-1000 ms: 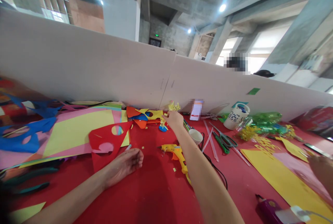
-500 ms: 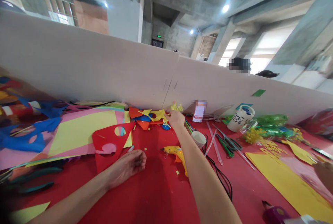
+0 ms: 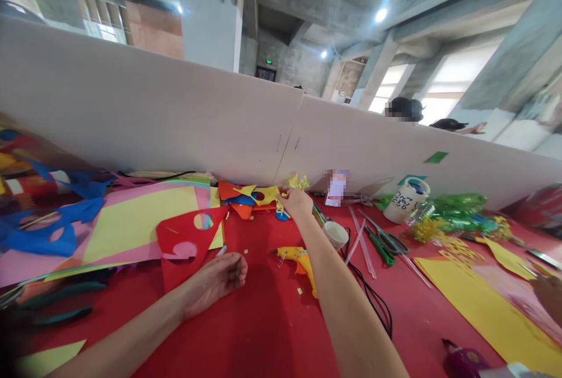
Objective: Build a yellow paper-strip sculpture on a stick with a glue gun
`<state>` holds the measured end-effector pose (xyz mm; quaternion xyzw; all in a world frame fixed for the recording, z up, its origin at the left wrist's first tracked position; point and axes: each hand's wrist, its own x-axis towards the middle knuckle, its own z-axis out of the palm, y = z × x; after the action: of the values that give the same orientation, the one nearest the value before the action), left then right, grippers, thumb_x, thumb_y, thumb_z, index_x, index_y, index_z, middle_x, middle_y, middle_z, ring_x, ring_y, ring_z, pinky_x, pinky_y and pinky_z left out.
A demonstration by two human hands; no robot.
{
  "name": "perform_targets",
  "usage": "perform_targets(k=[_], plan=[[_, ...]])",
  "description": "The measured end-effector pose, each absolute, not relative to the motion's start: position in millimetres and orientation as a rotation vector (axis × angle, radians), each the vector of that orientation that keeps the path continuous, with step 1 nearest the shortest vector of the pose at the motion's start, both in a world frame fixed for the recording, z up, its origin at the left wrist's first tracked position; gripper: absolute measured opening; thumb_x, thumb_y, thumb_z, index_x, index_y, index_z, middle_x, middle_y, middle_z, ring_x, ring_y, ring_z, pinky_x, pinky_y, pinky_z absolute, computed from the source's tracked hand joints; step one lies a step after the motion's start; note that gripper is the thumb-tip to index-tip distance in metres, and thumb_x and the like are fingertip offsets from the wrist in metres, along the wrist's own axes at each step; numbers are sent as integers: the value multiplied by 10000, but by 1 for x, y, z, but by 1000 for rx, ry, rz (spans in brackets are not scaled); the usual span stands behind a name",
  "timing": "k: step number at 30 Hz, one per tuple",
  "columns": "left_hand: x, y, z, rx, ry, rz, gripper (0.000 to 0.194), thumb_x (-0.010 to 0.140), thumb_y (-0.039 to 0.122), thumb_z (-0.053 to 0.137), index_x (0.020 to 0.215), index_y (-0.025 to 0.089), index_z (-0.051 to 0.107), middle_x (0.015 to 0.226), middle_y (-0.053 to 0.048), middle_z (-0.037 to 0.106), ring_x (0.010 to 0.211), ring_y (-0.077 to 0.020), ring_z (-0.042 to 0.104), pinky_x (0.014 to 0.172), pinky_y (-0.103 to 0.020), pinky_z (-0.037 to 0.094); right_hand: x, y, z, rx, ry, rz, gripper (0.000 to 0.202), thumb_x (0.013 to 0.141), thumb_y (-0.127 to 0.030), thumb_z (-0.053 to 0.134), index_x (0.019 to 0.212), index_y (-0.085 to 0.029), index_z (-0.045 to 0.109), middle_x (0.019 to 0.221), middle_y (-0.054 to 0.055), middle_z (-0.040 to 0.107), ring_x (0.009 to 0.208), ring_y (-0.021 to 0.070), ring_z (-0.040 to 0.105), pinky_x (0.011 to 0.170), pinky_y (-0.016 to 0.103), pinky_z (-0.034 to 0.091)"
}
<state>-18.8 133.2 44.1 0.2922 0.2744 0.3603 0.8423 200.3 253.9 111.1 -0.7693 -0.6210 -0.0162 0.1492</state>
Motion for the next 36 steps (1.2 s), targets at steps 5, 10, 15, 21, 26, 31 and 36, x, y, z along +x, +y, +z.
perform_targets(k=[5,10,15,21,26,31,36], plan=[[-20,134,44,611,577,759,181,742,271,671,689,101,643,666,-34,614,626,-104,569,672,-227,452,203,238,119,-2180,-1686,-76,411,832,-547,392,940,-182,547,830,91,661,827,243,627,606,278,407],[-20,130,46,656,597,778,202,706,298,697,684,107,638,669,-31,599,635,-105,556,688,-232,442,187,188,108,-2038,-1668,-40,235,851,-407,427,953,-206,494,773,39,648,728,204,620,584,256,394],[-14,121,46,849,654,882,293,685,409,686,633,129,616,622,-13,573,597,-102,519,624,-220,415,155,106,82,-1581,-2078,586,138,827,-308,471,757,-213,542,672,2,616,618,150,576,567,231,402],[-17,110,64,1035,701,915,251,676,361,699,628,123,636,607,-23,598,598,-125,534,626,-228,399,152,43,78,-1291,-2320,1225,299,650,-287,716,931,-232,632,855,-3,609,753,140,566,657,205,430],[-45,108,86,1486,883,931,126,747,273,613,690,164,636,634,-12,609,621,-149,554,626,-235,411,166,35,84,-1145,-2427,1250,468,598,-281,767,1038,-283,607,1058,2,523,967,160,513,859,240,383],[-84,104,81,2114,1216,1000,101,763,224,568,800,193,657,777,-45,646,749,-191,573,724,-269,414,168,33,81,-1166,-2421,1184,207,659,-211,732,847,-228,646,955,-7,525,859,123,529,784,204,396],[-107,101,54,2524,1402,935,234,810,241,484,976,174,634,1019,-101,613,985,-257,531,900,-414,393,161,34,77,-1259,-2319,1071,62,732,-138,627,775,-182,623,776,-12,578,692,105,540,635,186,404]])
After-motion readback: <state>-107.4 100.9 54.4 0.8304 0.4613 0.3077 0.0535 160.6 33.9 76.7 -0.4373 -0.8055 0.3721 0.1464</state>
